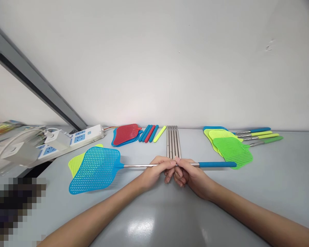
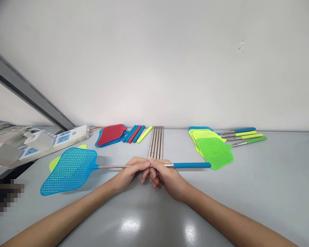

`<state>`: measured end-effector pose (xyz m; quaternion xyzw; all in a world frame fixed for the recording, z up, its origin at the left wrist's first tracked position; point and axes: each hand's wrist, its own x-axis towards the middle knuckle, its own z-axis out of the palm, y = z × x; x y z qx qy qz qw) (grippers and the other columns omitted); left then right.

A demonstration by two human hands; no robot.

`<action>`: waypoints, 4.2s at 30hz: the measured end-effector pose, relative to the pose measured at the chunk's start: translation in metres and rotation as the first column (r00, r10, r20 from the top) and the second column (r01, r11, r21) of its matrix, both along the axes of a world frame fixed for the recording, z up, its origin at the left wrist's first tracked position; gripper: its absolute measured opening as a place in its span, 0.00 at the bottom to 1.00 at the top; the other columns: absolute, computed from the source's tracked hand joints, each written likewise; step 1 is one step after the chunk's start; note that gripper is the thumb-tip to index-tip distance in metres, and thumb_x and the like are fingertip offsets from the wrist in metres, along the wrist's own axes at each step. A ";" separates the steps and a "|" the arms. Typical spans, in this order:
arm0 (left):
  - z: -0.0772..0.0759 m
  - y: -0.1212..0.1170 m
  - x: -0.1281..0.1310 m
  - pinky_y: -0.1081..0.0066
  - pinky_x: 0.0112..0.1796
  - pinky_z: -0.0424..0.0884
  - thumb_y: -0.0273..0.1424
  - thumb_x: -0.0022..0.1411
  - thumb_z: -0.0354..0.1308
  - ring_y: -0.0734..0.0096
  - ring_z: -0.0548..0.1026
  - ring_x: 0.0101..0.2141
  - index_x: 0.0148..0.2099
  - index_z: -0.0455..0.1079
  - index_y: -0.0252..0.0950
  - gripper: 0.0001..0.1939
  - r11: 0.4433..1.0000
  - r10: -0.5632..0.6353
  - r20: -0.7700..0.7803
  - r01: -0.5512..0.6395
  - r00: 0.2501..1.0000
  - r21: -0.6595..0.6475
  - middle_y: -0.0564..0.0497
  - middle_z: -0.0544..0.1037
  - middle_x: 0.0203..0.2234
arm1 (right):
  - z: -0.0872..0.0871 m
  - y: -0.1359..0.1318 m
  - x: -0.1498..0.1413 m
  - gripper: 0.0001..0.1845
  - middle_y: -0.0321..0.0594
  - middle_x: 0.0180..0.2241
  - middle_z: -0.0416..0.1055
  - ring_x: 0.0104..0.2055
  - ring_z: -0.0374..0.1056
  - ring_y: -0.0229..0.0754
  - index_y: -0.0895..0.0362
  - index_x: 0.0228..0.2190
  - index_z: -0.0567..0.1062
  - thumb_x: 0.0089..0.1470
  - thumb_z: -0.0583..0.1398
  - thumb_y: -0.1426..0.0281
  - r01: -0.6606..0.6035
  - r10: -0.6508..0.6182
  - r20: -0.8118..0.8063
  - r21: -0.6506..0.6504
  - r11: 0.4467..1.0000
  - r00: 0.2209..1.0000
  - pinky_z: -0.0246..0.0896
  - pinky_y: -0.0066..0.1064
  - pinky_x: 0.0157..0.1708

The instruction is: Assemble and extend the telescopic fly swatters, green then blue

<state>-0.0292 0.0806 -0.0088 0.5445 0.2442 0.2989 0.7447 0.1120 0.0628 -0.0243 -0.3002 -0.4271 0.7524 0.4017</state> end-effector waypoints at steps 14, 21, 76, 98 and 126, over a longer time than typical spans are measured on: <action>0.000 -0.001 0.000 0.64 0.33 0.67 0.31 0.59 0.44 0.62 0.73 0.25 0.18 0.63 0.30 0.19 1.000 0.021 -0.045 -0.020 0.999 0.018 0.51 0.65 0.13 | -0.002 -0.001 0.001 0.23 0.32 0.11 0.54 0.16 0.53 0.33 0.58 0.13 0.59 0.54 0.49 0.60 0.002 -0.002 0.000 -0.002 1.000 1.000 0.44 0.27 0.18; 0.000 -0.001 0.000 0.65 0.32 0.67 0.32 0.59 0.45 0.62 0.73 0.25 0.18 0.63 0.31 0.20 1.000 0.029 -0.047 -0.029 0.998 0.006 0.53 0.63 0.12 | -0.001 0.000 0.002 0.23 0.32 0.11 0.54 0.16 0.53 0.33 0.58 0.13 0.59 0.53 0.50 0.59 0.004 -0.004 -0.005 -0.009 1.000 1.000 0.44 0.27 0.18; 0.002 0.000 0.000 0.70 0.30 0.65 0.36 0.57 0.46 0.67 0.71 0.22 0.19 0.64 0.31 0.19 0.998 0.040 -0.137 -0.031 0.990 0.062 0.53 0.61 0.11 | 0.002 -0.001 0.001 0.24 0.34 0.14 0.59 0.17 0.53 0.33 0.58 0.14 0.59 0.52 0.50 0.56 -0.001 0.001 -0.004 -0.013 1.000 1.000 0.45 0.27 0.19; 0.003 -0.002 0.001 0.66 0.31 0.66 0.31 0.59 0.43 0.66 0.71 0.23 0.19 0.64 0.30 0.19 0.994 0.056 -0.124 -0.044 0.991 0.096 0.53 0.61 0.12 | 0.003 -0.001 0.002 0.22 0.33 0.13 0.56 0.17 0.53 0.33 0.58 0.14 0.59 0.52 0.51 0.59 0.030 -0.031 -0.006 -0.020 0.999 1.000 0.44 0.27 0.19; 0.001 0.000 0.000 0.67 0.30 0.65 0.30 0.59 0.42 0.68 0.70 0.21 0.19 0.63 0.31 0.19 0.994 0.046 -0.121 -0.034 0.992 0.104 0.53 0.61 0.12 | 0.002 -0.001 0.002 0.22 0.35 0.14 0.58 0.18 0.54 0.34 0.58 0.14 0.59 0.53 0.50 0.61 0.011 -0.011 -0.008 0.005 1.000 1.000 0.44 0.27 0.19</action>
